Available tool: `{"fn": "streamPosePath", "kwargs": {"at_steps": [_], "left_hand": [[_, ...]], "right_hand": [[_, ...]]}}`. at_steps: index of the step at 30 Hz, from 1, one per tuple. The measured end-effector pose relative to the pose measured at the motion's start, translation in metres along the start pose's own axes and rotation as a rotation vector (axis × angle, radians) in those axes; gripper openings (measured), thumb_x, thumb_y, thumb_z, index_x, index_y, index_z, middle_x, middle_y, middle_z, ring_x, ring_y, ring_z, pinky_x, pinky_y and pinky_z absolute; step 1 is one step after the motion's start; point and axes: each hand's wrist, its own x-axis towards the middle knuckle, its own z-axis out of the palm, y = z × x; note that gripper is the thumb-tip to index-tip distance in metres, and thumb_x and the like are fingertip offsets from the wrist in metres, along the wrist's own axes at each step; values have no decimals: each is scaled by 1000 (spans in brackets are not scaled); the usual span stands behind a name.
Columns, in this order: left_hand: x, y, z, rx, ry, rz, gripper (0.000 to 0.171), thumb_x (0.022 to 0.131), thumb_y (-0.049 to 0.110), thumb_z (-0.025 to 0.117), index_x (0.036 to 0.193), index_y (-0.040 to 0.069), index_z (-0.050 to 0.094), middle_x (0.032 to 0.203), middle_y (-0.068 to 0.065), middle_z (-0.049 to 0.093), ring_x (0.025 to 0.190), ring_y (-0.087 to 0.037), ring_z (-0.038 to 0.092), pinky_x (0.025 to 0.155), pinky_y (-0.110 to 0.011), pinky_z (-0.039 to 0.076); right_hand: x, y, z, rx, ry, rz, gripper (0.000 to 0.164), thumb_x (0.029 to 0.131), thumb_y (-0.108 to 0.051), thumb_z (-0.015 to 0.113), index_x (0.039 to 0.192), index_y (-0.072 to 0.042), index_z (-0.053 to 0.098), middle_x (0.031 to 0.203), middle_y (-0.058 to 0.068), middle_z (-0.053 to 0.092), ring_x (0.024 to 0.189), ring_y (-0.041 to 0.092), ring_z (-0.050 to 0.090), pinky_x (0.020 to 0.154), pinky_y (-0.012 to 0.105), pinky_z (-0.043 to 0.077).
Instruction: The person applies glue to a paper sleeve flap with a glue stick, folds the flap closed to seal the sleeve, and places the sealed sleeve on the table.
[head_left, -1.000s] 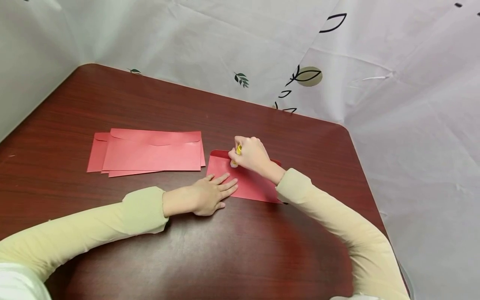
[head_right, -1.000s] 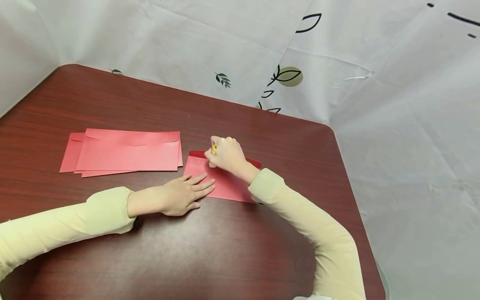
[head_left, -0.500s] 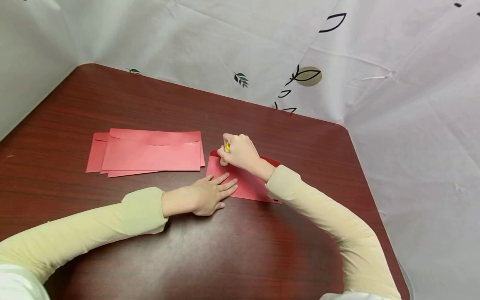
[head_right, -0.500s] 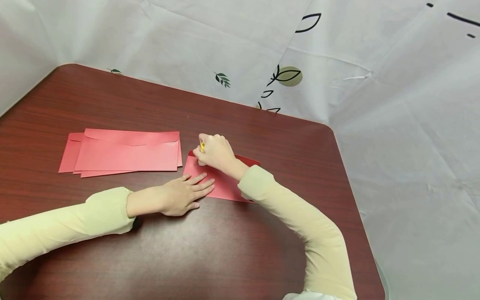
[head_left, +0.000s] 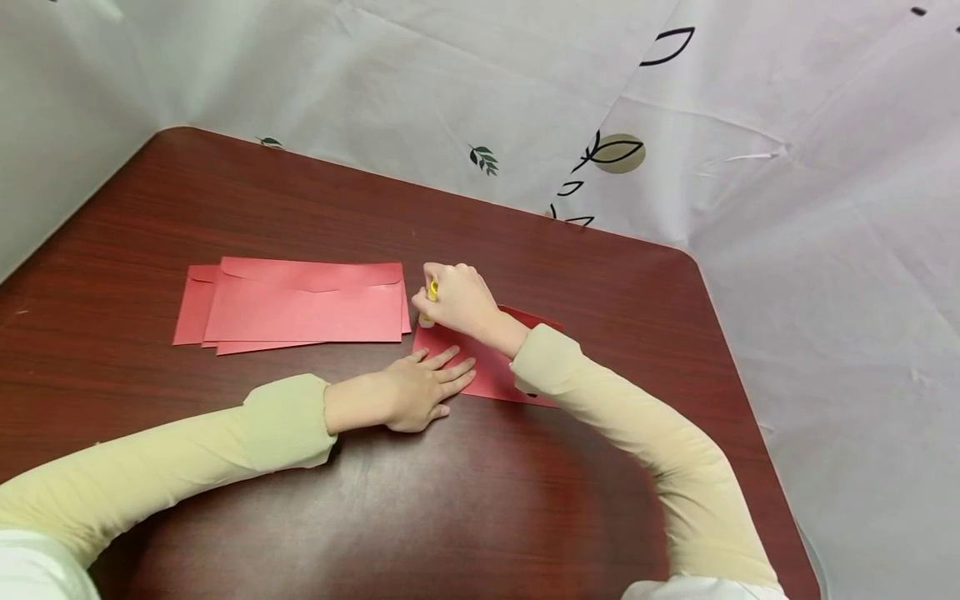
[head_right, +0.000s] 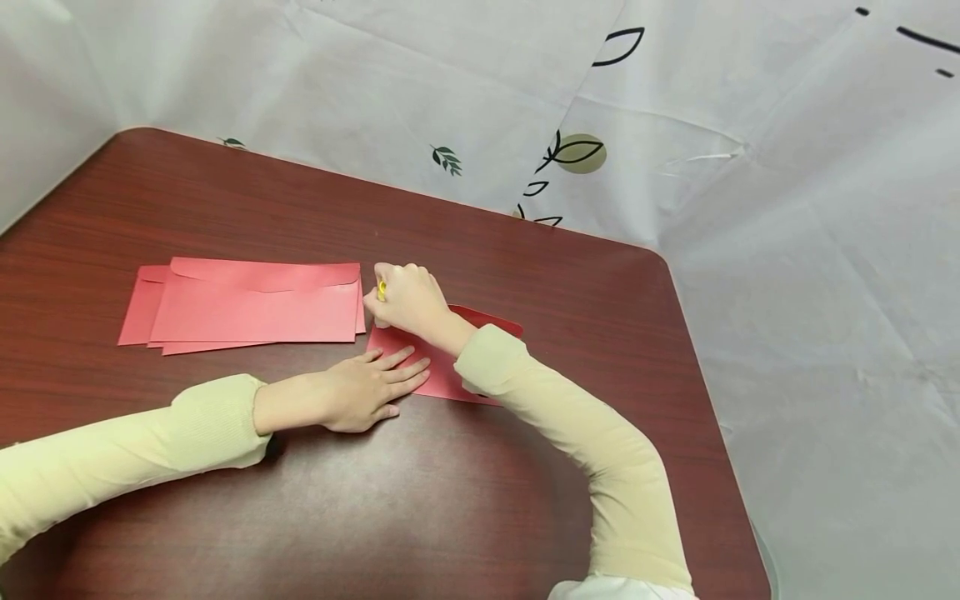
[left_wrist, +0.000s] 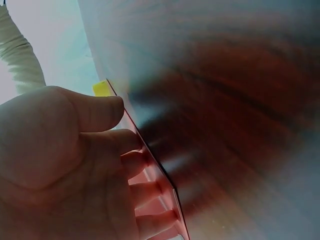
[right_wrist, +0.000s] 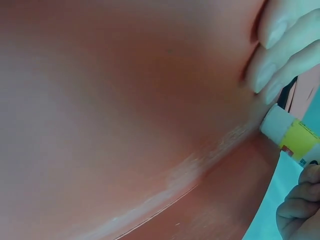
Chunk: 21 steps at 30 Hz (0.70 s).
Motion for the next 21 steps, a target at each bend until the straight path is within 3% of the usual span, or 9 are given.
{"fn": "streamPosePath", "kwargs": {"at_steps": [13,21], "left_hand": [[-1,2,-1,-3,20,-11,61,99,34,47,153,14,26,162,-3,19,150,-29,13,117,-52,22],[-2,3,-1,-14,29,-8,60,99,32,47,152,13,27,161,-3,19,150,-28,13,117,-52,23]], "right_hand": [[6,-6,-3,-44,-42,-8,18,81,-18,56,66,-14,47,51,-3,48,45,11,47,46,20,35],[1,2,-8,-45,-73,9,20,79,-19,58,63,-15,46,49,-4,47,46,11,45,46,22,33]]}}
